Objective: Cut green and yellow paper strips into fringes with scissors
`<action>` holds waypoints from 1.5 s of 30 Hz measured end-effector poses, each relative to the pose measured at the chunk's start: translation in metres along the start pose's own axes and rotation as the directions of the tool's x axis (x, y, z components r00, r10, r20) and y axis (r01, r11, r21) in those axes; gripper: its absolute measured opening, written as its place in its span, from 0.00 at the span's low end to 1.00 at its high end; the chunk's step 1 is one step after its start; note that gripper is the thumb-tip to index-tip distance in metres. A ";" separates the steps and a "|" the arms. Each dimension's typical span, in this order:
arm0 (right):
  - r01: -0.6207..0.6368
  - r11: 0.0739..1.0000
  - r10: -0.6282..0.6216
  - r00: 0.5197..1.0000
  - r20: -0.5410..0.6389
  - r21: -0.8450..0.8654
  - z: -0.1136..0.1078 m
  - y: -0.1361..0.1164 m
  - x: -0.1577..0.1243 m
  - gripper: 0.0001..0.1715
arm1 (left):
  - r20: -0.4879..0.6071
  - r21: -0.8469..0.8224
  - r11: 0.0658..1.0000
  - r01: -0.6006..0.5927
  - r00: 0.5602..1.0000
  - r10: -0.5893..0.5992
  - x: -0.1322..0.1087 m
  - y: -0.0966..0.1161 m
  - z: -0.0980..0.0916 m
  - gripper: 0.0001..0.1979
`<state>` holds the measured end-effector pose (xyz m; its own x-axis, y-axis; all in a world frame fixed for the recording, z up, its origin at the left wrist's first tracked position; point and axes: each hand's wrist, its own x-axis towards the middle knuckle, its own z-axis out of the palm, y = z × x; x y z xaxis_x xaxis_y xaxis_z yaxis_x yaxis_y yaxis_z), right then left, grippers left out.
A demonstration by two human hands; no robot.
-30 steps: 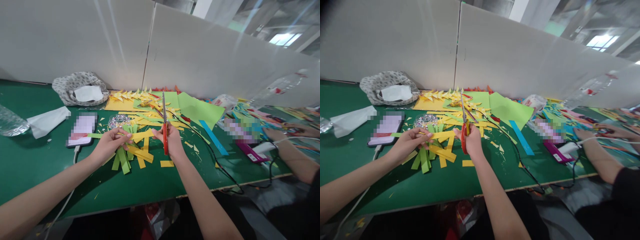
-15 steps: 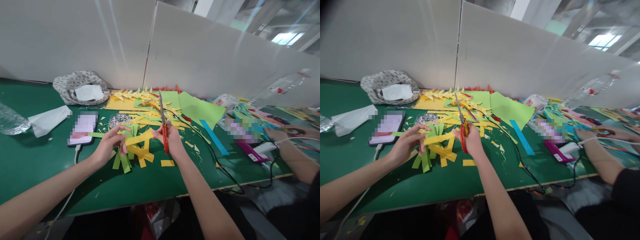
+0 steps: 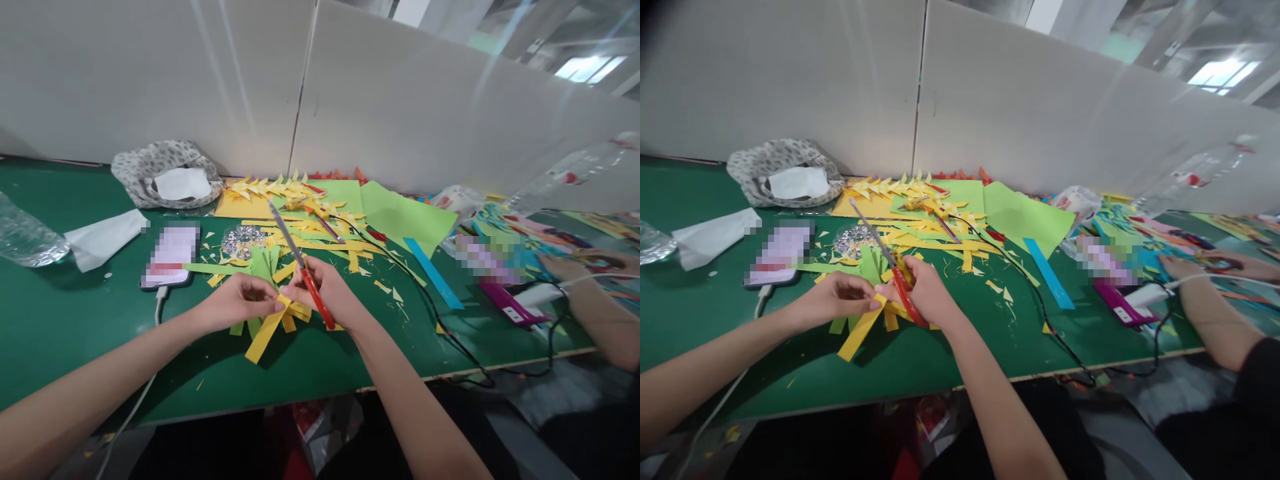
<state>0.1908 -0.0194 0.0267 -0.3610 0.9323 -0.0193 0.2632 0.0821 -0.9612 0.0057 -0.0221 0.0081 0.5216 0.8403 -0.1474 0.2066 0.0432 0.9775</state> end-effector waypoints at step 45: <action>-0.026 1.000 0.026 0.981 -0.193 0.005 0.002 0.001 0.003 0.18 | -0.224 -0.060 0.995 0.077 0.970 -0.089 0.003 0.001 -0.001 0.07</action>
<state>0.1877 -0.0171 0.0255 -0.1749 0.9845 0.0090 0.2678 0.0564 -0.9618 0.0069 -0.0195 0.0086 0.3023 0.9328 -0.1961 0.1966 0.1403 0.9704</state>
